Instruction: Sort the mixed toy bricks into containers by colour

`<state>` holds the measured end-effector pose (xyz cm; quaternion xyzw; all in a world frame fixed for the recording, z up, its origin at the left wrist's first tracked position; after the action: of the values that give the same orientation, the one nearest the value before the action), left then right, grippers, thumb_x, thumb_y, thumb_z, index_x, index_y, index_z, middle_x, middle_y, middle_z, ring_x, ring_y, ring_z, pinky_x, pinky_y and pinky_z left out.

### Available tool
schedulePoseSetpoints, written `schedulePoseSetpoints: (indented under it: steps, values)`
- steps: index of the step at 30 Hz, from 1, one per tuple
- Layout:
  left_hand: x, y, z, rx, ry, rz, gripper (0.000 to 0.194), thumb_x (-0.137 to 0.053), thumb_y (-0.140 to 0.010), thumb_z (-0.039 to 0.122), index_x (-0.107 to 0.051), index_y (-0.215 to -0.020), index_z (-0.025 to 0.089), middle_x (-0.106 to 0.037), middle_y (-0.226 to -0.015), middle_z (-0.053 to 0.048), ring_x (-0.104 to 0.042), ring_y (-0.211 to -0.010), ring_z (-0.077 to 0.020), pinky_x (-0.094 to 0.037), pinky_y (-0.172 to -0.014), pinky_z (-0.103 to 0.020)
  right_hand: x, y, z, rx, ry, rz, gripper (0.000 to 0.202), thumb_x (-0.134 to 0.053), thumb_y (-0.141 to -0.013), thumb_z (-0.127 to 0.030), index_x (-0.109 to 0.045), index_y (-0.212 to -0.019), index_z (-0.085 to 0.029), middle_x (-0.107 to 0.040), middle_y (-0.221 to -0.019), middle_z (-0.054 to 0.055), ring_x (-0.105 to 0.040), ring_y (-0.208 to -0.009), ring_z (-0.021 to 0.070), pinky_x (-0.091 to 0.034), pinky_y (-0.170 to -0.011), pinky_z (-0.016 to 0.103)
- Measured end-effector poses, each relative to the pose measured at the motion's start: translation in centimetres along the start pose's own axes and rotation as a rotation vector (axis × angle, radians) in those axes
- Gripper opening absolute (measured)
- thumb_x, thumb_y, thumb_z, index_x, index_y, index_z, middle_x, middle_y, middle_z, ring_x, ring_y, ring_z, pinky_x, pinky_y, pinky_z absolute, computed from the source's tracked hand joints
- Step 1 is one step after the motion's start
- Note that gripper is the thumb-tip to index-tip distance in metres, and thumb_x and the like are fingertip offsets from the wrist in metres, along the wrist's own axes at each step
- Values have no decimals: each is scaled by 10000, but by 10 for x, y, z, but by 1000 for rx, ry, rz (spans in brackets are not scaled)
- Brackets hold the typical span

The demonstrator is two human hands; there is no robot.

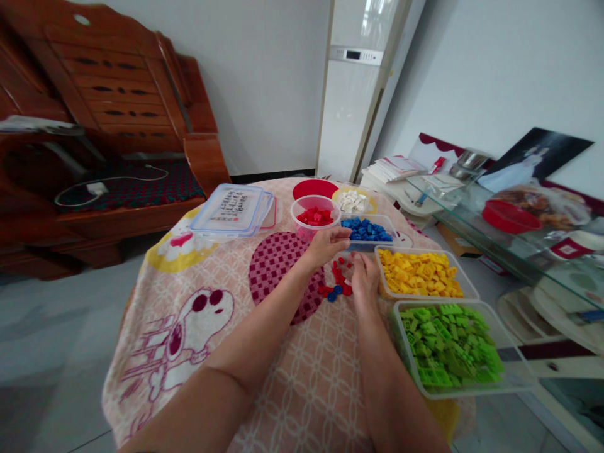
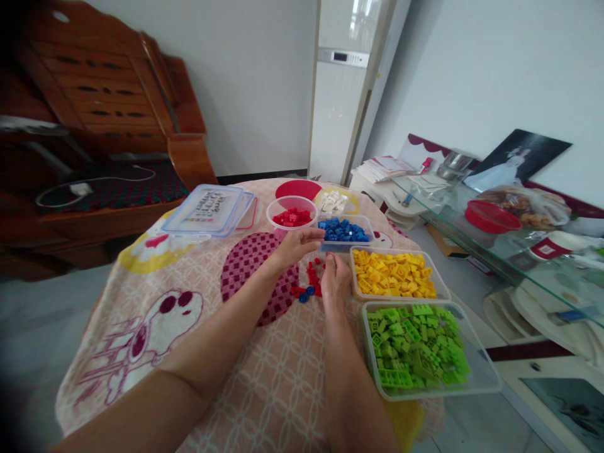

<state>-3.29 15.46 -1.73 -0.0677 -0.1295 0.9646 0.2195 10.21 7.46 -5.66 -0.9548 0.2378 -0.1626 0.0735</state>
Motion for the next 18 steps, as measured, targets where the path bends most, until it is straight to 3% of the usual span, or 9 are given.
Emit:
schedulePoseSetpoints:
  steps: [3,7,10,14,16,18]
  values:
    - [9,2,4,32,-101,49,344,-744,-781,237,-755,-1098,102,-779,-1050,-115,-734,-929,-215,-586,-896,-375,0,0,1,6,6,1,424,-452,-944,-474,-763,-1018,-195,-783,-1008,96,-686,-948,247,-552,-862,385]
    - [16,3,0,90,-235,80,293,-679,-804,206,-770,-1065,112,-774,-869,-61,-692,-722,-143,-562,-714,-262,3,0,-2,25,52,11,438,-436,-956,-480,-764,-1018,-198,-780,-970,93,-679,-909,245,-548,-842,380]
    - [18,4,-1,97,-383,83,264,-663,-799,185,-792,-1022,128,-765,-811,-36,-670,-702,-131,-545,-703,-234,2,4,-15,87,145,1,426,-427,-962,-430,-762,-1050,-184,-777,-973,105,-680,-898,250,-534,-871,395]
    - [21,4,-1,94,-489,81,282,-643,-810,181,-805,-1037,144,-767,-804,-26,-657,-692,-124,-533,-702,-217,-1,17,-45,235,343,-32,378,-467,-948,-336,-749,-1129,-163,-760,-1083,151,-669,-1043,278,-485,-965,420]
    - [24,4,-5,115,-511,78,295,-636,-818,185,-807,-1054,139,-770,-806,-31,-656,-680,-125,-533,-700,-222,0,23,-52,254,471,-74,375,-542,-937,-380,-741,-1172,-166,-747,-1099,164,-659,-1080,298,-472,-967,428]
    - [29,4,-11,147,-535,84,295,-641,-815,188,-810,-1050,128,-768,-792,-36,-658,-675,-134,-537,-702,-232,-2,28,-51,240,603,-193,456,-685,-861,-463,-731,-1220,-184,-735,-1088,161,-666,-1047,314,-480,-916,420]
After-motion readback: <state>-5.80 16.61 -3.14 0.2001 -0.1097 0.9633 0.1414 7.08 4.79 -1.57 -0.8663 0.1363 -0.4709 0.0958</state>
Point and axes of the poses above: each hand's wrist, its own y-axis away from the middle knuckle, its own x-axis out of the back of the hand, z = x × y, the point moved 9 cm from there along -y, towards the middle knuckle
